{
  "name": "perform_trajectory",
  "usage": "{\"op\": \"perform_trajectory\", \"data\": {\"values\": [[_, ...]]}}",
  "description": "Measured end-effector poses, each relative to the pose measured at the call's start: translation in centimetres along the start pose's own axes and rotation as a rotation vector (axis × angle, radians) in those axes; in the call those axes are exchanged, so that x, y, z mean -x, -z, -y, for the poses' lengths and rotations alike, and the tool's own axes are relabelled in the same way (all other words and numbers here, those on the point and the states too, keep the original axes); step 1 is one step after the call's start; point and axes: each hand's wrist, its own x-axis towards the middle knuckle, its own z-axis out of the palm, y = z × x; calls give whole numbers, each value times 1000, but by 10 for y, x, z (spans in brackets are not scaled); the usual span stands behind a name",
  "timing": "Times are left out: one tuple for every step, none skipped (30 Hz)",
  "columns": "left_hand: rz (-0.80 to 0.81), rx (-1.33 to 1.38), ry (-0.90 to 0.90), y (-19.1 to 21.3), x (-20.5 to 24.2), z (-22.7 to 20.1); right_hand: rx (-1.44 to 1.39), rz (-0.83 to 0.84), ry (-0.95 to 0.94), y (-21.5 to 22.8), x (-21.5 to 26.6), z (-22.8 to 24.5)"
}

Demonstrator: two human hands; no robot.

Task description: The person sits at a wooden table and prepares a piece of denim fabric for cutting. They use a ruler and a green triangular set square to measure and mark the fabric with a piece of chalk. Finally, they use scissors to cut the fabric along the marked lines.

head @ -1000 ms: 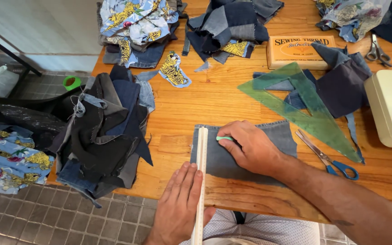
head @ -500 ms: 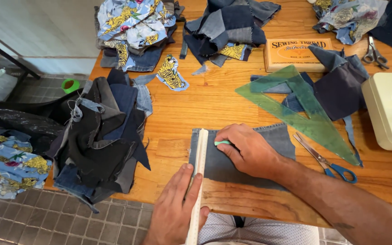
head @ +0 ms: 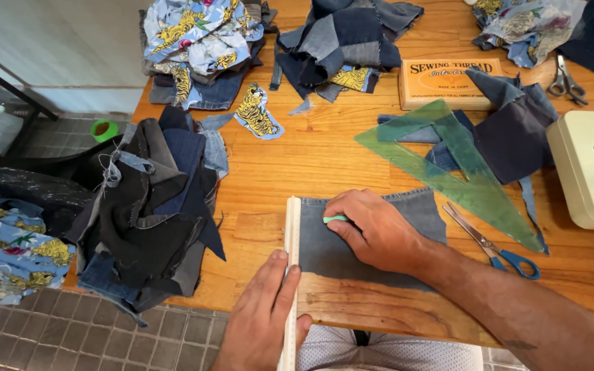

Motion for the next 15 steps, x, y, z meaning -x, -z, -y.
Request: {"op": "perform_trajectory", "data": {"values": [[30, 4, -8, 0, 1, 3, 6, 3, -5, 0, 0, 0], [59, 7, -14, 0, 2, 6, 11, 9, -7, 0, 0, -1], [58, 7, -12, 1, 2, 5, 11, 11, -6, -1, 1, -1], [64, -1, -20, 2, 1, 5, 12, 11, -7, -1, 0, -1], [70, -9, -28, 4, 0, 5, 13, 11, -8, -1, 0, -1], [69, -9, -27, 3, 1, 5, 13, 12, -7, -1, 0, 0], [75, -28, -36, 2, 1, 5, 9, 12, -10, -1, 0, 0], [80, -47, -47, 1, 1, 5, 6, 11, -13, 0, 0, 1], [80, -46, -49, 1, 0, 5, 7, 10, -14, 0, 0, 1], [79, -58, -44, 1, 0, 4, 9, 10, -9, 0, 0, 1], [79, -70, -39, 2, 0, 4, 10, 10, -4, 0, 0, 1], [79, -70, -39, 2, -1, 4, 11, 10, -4, 0, -1, 2], [71, -70, -37, 2, -2, 4, 11, 11, -10, 0, -1, 2], [63, -69, -33, 2, -2, 3, 10, 13, -16, 0, -1, 2], [63, -68, -32, 1, -2, 4, 10, 14, -17, 0, 0, 2]]}}
